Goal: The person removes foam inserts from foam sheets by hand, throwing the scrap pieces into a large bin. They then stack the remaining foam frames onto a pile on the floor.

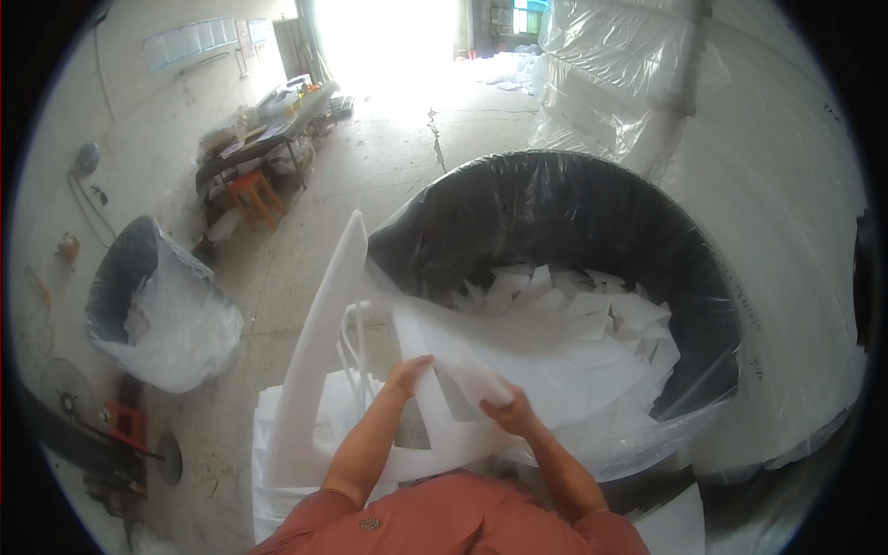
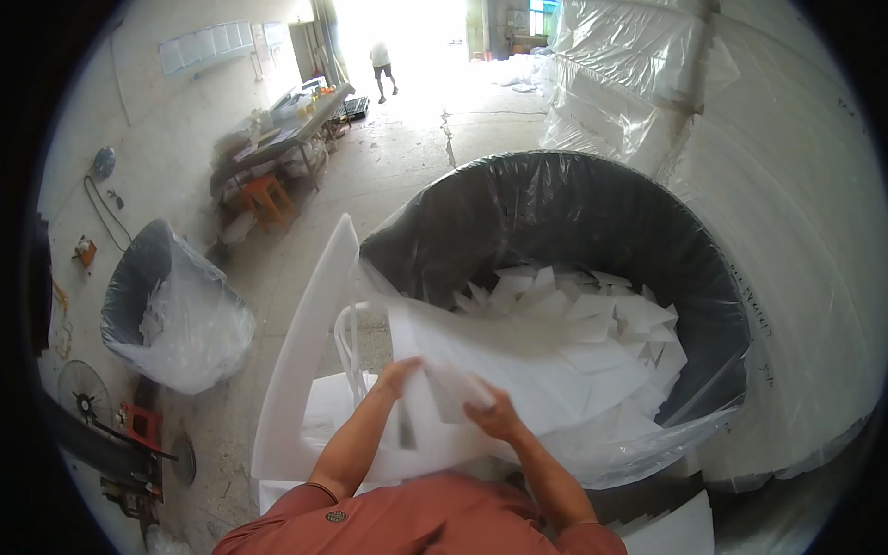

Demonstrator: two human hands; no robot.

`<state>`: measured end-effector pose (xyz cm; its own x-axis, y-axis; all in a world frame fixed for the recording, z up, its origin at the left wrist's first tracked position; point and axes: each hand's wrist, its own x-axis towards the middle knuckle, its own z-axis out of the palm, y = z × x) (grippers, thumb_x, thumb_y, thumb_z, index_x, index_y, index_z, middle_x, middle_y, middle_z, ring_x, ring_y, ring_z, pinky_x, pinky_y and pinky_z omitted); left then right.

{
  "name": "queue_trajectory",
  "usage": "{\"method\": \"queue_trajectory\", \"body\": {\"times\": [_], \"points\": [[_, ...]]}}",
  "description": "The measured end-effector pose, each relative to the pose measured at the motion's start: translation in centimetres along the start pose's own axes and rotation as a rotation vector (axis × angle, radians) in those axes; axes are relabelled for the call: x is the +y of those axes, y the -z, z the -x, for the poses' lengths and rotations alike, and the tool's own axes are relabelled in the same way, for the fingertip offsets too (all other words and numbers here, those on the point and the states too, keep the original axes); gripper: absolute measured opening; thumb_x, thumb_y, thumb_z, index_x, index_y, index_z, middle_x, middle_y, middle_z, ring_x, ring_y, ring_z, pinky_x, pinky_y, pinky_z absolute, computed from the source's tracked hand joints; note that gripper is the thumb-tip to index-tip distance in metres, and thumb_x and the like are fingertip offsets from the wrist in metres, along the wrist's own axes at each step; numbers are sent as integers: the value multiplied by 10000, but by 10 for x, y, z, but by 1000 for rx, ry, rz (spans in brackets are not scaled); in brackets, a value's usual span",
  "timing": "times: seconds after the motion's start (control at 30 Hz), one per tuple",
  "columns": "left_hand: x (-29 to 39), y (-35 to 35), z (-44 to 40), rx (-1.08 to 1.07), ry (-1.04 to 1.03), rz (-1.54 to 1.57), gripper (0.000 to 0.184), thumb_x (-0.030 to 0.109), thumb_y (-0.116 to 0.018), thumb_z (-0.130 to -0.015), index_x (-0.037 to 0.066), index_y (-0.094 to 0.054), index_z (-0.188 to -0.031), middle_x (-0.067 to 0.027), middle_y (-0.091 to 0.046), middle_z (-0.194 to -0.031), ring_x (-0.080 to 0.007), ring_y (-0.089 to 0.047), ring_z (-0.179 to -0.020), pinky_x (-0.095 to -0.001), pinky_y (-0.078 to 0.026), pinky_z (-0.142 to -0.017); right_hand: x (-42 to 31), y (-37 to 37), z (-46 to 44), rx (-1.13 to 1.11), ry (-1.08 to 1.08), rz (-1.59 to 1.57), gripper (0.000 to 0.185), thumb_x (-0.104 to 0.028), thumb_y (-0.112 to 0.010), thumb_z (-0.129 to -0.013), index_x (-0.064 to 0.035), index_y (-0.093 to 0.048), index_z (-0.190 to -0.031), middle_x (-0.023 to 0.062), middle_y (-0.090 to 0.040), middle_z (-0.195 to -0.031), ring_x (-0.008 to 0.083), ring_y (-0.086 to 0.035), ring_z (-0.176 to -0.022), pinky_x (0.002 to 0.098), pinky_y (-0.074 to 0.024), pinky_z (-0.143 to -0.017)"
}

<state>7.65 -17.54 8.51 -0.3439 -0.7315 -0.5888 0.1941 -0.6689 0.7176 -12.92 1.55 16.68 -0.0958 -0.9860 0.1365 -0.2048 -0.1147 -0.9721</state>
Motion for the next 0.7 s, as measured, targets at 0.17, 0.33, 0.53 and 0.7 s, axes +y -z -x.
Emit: {"method": "queue_trajectory", "body": {"times": [0.17, 0.33, 0.53, 0.7], "points": [[0, -15, 23, -107, -81, 1, 373, 68, -732, -806, -28, -574, -1131, -128, -625, -1003, -288, -650, -903, -401, -553, -786, -1, 55, -32, 581, 66, -126, 544, -175, -712, -820, 71, -490, -1251, 220, -523, -1216, 310, -624, -1017, 408, -546, -807], [13, -52, 40, -346, -107, -9, 431, 114, -667, -863, 0, -531, -1255, -163, -592, -1239, -294, -632, -1059, -395, -522, -829, 42, -9, -41, 252, 78, 791, 840, -180, -807, -673, -11, -386, -1380, 276, -285, -1395, 439, -507, -1153, 458, -506, -873], [52, -29, 20, -378, -175, 104, 437, 182, -584, -882, -30, -496, -1254, -129, -621, -1137, -289, -611, -1081, -414, -525, -900, 36, -11, -46, 313, 165, 642, 687, -19, -728, -625, -10, -503, -1274, 208, -551, -1140, 410, -589, -1002, 412, -517, -850], [73, -12, 3, -359, -261, -19, 364, 54, -520, -809, -47, -530, -1158, -151, -617, -1073, -290, -619, -1008, -395, -530, -869, -5, 22, -26, 235, 313, 418, 550, -22, -732, -659, 1, -564, -1182, 178, -628, -1039, 314, -639, -956, 385, -530, -823]]}}
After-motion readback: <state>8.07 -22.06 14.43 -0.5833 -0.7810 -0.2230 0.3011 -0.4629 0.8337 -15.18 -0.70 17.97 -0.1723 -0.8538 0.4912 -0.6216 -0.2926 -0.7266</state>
